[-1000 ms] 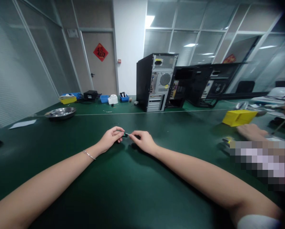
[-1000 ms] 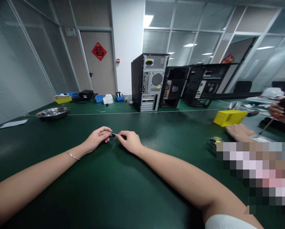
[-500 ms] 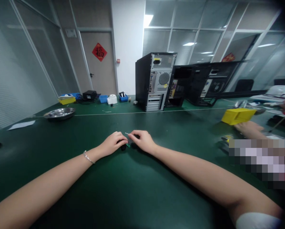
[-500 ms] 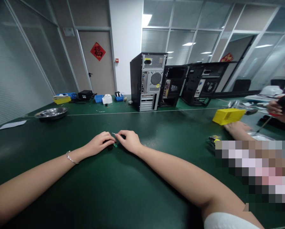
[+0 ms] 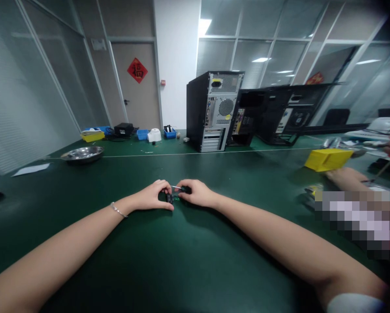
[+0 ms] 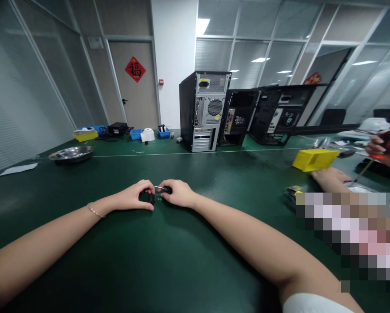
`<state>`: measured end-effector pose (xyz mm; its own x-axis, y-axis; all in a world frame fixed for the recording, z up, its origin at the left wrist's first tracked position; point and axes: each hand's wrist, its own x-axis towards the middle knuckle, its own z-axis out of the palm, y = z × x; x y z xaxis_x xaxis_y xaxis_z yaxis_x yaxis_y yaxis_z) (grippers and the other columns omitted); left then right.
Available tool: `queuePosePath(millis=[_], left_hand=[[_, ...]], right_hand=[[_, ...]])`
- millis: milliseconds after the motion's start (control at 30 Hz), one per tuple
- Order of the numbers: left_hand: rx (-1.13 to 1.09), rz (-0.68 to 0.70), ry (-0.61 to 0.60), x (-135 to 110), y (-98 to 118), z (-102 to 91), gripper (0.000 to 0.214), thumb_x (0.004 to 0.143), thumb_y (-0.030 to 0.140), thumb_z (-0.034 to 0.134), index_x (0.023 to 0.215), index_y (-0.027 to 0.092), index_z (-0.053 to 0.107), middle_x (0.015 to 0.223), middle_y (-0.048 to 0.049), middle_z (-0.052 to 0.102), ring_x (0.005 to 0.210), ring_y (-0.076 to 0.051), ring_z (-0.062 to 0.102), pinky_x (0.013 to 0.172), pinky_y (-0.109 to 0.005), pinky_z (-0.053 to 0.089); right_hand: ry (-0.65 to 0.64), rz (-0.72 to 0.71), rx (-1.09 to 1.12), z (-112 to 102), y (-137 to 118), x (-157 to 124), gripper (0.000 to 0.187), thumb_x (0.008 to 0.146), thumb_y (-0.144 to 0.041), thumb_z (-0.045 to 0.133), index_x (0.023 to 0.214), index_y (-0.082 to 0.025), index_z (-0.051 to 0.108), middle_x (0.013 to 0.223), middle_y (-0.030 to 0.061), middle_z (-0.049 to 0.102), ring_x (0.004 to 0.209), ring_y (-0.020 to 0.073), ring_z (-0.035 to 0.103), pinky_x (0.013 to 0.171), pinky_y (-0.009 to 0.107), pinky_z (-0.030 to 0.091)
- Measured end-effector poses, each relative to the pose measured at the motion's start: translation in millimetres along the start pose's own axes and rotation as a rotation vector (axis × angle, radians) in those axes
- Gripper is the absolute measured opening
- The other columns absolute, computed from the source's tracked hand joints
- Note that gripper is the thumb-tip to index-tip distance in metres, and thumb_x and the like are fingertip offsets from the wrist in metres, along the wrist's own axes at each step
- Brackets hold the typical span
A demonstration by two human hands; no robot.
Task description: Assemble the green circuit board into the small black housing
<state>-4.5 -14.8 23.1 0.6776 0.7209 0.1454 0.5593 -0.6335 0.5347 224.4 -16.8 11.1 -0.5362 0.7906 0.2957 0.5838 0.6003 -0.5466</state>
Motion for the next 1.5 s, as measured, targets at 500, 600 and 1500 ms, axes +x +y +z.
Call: queuePosePath(millis=[500,600,1500], left_hand=[[-0.290,-0.076,0.043,8,-17,1.0,0.050,0.079,0.031,0.069,0.125,0.014,0.062,0.097,-0.0068,0.065,0.088,-0.019,0.057,0.082,-0.032,0.045],[-0.301,-0.079,0.046,8,-18,2.0,0.050,0.079,0.032,0.069,0.125,0.015,0.062,0.098,-0.0066,0.066,0.088,-0.019,0.058,0.082,-0.033,0.046],[-0.272,-0.082,0.068,9,-18,5.4,0.047,0.079,0.034,0.068,0.122,0.015,0.064,0.097,-0.0068,0.068,0.088,-0.020,0.061,0.081,-0.033,0.048]], right_hand=[[-0.019,-0.083,-0.097,1,1,-1,0.011,0.085,-0.018,0.064,0.095,-0.019,0.069,0.093,0.0039,0.070,0.083,0.0173,0.063,0.074,0.026,0.043],[-0.027,-0.107,-0.099,1,2,-1,0.018,0.082,-0.026,0.071,0.099,-0.019,0.069,0.095,0.0046,0.070,0.084,0.0179,0.063,0.074,0.026,0.044],[-0.011,-0.201,-0.127,8,-2,-2,0.011,0.089,-0.027,0.066,0.096,-0.022,0.072,0.095,0.0037,0.070,0.087,0.0172,0.066,0.074,0.024,0.044]])
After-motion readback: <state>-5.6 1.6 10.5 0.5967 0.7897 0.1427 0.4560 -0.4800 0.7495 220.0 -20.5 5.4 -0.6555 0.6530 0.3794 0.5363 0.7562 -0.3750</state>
